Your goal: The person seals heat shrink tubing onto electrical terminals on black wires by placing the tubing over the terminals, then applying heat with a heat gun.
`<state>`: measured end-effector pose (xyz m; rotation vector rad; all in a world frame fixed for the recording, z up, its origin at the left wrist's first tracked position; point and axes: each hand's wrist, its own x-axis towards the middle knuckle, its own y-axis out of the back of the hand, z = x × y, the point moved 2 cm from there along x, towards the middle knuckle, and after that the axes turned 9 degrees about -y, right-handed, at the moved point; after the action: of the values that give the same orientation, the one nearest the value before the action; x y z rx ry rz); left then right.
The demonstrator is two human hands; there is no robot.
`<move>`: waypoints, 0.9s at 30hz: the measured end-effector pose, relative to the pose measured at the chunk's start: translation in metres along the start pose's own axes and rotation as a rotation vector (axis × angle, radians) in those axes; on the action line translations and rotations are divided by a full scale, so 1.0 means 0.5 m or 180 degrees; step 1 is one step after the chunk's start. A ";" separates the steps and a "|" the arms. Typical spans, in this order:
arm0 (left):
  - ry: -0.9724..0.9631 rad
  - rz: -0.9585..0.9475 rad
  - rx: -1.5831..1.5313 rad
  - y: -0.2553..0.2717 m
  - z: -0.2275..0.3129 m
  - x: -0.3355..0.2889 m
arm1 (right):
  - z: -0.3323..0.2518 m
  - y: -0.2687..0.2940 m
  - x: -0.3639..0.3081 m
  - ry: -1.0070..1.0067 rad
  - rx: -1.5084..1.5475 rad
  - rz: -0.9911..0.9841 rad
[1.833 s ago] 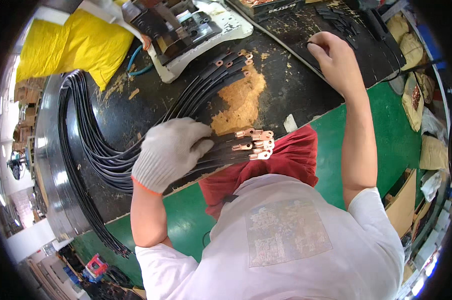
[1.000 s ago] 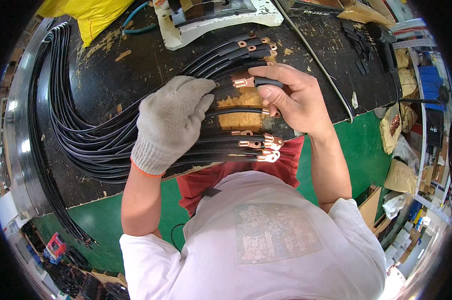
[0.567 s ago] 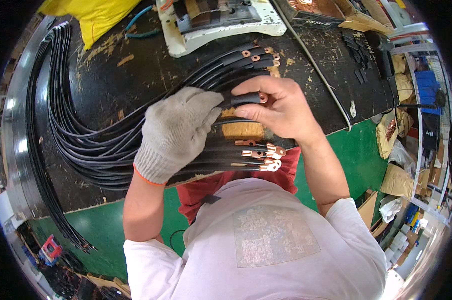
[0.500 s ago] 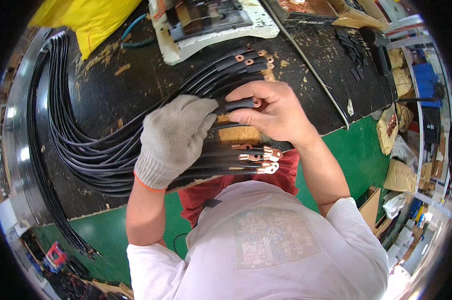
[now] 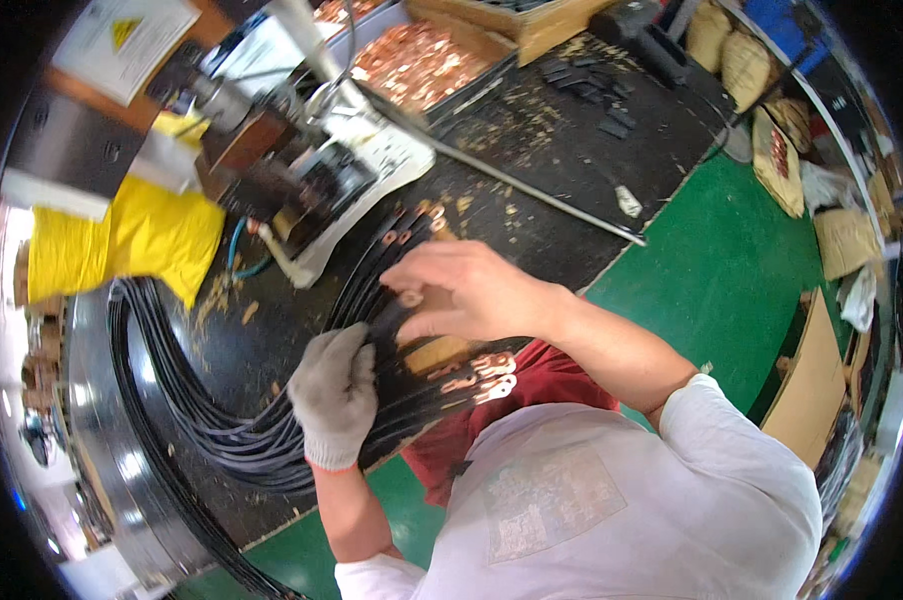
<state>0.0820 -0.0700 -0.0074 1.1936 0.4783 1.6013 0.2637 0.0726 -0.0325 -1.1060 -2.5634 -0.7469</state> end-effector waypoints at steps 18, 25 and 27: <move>-0.0411 -0.0428 0.0660 0.019 0.030 0.054 | 0.207 0.449 -0.073 -0.2071 -0.3449 0.1344; -0.0258 -0.1332 0.0815 -0.034 0.051 0.048 | 0.033 0.271 -0.068 -0.1477 -0.0869 0.1120; -0.0270 -0.0905 0.0751 -0.042 0.035 0.040 | 0.002 0.202 -0.070 -0.1157 -0.0505 0.0753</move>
<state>0.1081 -0.0488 -0.0071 1.2981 0.7625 1.2715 0.3615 0.1108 -0.0119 -1.7006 -2.6196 -0.7581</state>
